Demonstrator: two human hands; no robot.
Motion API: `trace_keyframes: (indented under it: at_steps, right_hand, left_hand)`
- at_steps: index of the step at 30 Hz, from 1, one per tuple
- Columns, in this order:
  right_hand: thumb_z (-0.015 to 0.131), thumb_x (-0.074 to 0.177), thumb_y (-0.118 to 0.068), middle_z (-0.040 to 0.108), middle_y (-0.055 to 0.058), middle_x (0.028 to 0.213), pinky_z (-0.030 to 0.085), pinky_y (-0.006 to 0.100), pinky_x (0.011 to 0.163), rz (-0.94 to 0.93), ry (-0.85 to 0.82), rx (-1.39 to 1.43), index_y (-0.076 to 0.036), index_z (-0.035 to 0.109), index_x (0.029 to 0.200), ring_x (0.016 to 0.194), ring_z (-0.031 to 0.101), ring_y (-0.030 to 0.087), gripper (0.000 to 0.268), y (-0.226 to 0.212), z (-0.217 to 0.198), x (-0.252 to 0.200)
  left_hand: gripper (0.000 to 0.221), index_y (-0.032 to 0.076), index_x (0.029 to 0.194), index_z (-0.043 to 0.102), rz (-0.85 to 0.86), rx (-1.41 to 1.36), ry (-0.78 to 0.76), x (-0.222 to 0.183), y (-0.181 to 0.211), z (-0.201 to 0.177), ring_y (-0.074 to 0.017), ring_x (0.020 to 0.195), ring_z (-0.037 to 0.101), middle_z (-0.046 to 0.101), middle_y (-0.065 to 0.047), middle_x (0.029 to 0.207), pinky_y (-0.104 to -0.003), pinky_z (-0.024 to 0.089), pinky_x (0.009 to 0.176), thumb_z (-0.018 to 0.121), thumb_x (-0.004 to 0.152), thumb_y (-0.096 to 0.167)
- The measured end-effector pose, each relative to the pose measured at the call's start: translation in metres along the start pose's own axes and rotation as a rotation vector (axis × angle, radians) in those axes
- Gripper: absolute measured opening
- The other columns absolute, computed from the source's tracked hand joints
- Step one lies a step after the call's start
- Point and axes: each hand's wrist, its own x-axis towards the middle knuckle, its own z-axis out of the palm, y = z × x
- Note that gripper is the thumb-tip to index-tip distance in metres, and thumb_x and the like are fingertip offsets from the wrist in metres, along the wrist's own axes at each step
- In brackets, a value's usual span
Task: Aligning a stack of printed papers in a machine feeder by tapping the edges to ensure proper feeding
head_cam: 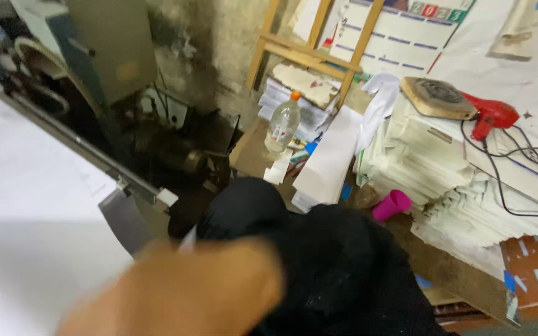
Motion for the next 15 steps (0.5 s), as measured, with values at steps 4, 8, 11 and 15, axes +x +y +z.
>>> trace_keyframes:
  at_steps: [4, 8, 11, 15]
  right_hand:
    - [0.055, 0.099, -0.009, 0.068, 0.003, 0.117, 0.057, 0.030, 0.110, 0.077, 0.160, 0.002, -0.013, 0.062, 0.113, 0.114, 0.071, 0.018, 0.016, -0.019, -0.148, -0.025]
    - [0.050, 0.075, 0.011, 0.067, 0.002, 0.117, 0.056, 0.022, 0.094, 0.427, 0.843, -0.240, -0.006, 0.063, 0.117, 0.106, 0.066, 0.011, 0.047, 0.016, -0.258, -0.100]
    - [0.054, 0.091, -0.037, 0.061, -0.003, 0.117, 0.046, 0.031, 0.095, 1.170, 1.136, -0.418, -0.019, 0.056, 0.120, 0.106, 0.059, 0.015, 0.034, 0.005, -0.266, -0.141]
    - [0.047, 0.088, -0.070, 0.066, 0.012, 0.116, 0.042, 0.036, 0.093, 1.486, 0.950, -0.421, -0.009, 0.064, 0.123, 0.103, 0.061, 0.027, 0.072, 0.156, -0.328, -0.377]
  left_hand:
    - [0.039, 0.017, 0.122, 0.064, -0.095, -0.097, 0.005, 0.024, -0.015, 0.009, -0.0253, 0.102, 0.064, 0.068, -0.003, 0.109, -0.036, 0.048, 0.099, 0.057, 0.085, 0.025]
    - [0.043, 0.017, 0.123, 0.064, -0.216, -0.203, -0.068, 0.080, -0.112, -0.271, -0.0250, 0.099, 0.065, 0.069, -0.003, 0.107, -0.036, 0.047, 0.099, 0.059, 0.082, 0.027]
    - [0.078, 0.008, 0.144, 0.050, -0.224, -0.352, -0.129, 0.099, -0.119, -0.300, -0.0303, 0.144, 0.052, 0.055, -0.012, 0.152, -0.041, 0.042, 0.114, 0.062, 0.070, 0.031]
    - [0.073, 0.013, 0.148, 0.050, -0.272, -0.306, -0.129, 0.108, -0.120, -0.308, -0.0259, 0.143, 0.052, 0.055, -0.006, 0.152, -0.037, 0.040, 0.117, 0.057, 0.076, 0.026]
